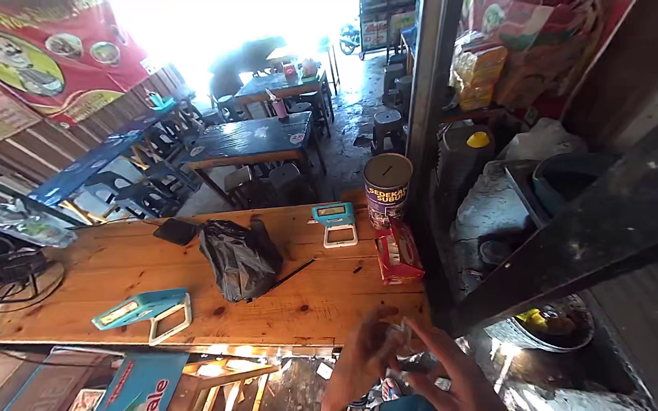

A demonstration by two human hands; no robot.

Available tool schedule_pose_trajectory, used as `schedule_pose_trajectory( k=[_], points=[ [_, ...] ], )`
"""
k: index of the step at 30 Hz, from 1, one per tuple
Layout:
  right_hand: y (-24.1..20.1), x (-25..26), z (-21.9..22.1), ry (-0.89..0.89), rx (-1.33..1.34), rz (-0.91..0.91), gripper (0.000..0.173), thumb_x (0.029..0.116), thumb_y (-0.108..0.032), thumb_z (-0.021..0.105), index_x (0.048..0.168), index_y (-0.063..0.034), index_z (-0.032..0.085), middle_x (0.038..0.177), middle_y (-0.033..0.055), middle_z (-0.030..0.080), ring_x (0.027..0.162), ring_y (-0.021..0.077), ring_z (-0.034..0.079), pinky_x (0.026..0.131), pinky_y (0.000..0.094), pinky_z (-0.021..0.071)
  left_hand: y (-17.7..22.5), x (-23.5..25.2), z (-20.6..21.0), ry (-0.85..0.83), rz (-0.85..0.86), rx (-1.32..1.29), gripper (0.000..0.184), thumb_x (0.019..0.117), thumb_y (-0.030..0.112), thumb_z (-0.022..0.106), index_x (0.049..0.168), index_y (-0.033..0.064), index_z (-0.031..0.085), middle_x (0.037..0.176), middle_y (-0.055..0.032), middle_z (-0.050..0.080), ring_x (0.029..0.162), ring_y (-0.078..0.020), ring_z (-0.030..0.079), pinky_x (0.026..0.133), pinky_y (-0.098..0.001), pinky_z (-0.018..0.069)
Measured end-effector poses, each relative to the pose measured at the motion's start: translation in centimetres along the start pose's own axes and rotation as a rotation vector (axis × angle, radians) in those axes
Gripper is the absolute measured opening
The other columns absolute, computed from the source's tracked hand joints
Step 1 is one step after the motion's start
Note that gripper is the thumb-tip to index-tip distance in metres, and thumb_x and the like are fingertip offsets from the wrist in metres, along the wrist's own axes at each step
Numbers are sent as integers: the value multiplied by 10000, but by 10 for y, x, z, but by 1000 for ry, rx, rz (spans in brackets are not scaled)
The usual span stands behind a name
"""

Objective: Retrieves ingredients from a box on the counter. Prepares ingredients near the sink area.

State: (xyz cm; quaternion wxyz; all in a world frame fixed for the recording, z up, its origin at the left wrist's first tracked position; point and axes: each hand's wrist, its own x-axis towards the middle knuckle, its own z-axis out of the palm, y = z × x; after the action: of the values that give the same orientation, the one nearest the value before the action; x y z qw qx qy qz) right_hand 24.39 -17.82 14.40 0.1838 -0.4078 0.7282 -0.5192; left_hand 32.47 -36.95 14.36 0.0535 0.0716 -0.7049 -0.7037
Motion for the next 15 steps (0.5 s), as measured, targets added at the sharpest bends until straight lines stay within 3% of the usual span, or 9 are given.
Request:
schedule_pose_trajectory(
  k=[3,6,9,12,13,15],
  points=[
    [13,16,22,211,-45,-98,413,939,-220,721,1308,-37,691,1234,164,689,1073,153,684,845,244,588,1,-3,2,-14,-5,-22,436,1020,186,621,1377,-24,483,867,-18,726,589,-40,629,503,-197,522],
    [21,27,28,290,10,-112,294,926,-269,738,1155,-86,769,1091,66,721,938,36,694,780,171,592,0,-7,1,23,3,-33,460,1046,276,592,1378,-25,485,853,0,718,568,-34,622,490,-191,525],
    [16,41,26,291,221,-53,265,955,-241,713,1131,-50,761,1141,47,721,1015,58,694,858,215,603,-7,-11,-5,46,46,-79,559,1002,403,647,1358,-6,509,857,5,735,579,-21,618,489,-173,503],
    [4,58,20,253,392,85,296,1017,-215,591,1205,-8,687,1133,44,735,1008,96,715,829,255,617,-12,-14,-6,165,65,-50,267,989,195,664,1180,9,657,767,52,677,599,0,597,542,-161,503],
    [0,65,18,233,479,149,293,1039,-192,543,1224,5,657,1139,71,744,1005,150,732,793,286,632,-13,-15,-8,207,70,-33,165,986,142,657,1088,17,695,752,53,675,596,5,593,550,-159,505],
    [-5,76,16,208,646,258,257,1083,-159,475,1213,8,623,1098,115,763,928,202,759,698,302,637,-16,-17,-12,267,75,-5,111,988,120,647,964,37,716,707,55,654,571,9,572,530,-152,484]
  ],
)
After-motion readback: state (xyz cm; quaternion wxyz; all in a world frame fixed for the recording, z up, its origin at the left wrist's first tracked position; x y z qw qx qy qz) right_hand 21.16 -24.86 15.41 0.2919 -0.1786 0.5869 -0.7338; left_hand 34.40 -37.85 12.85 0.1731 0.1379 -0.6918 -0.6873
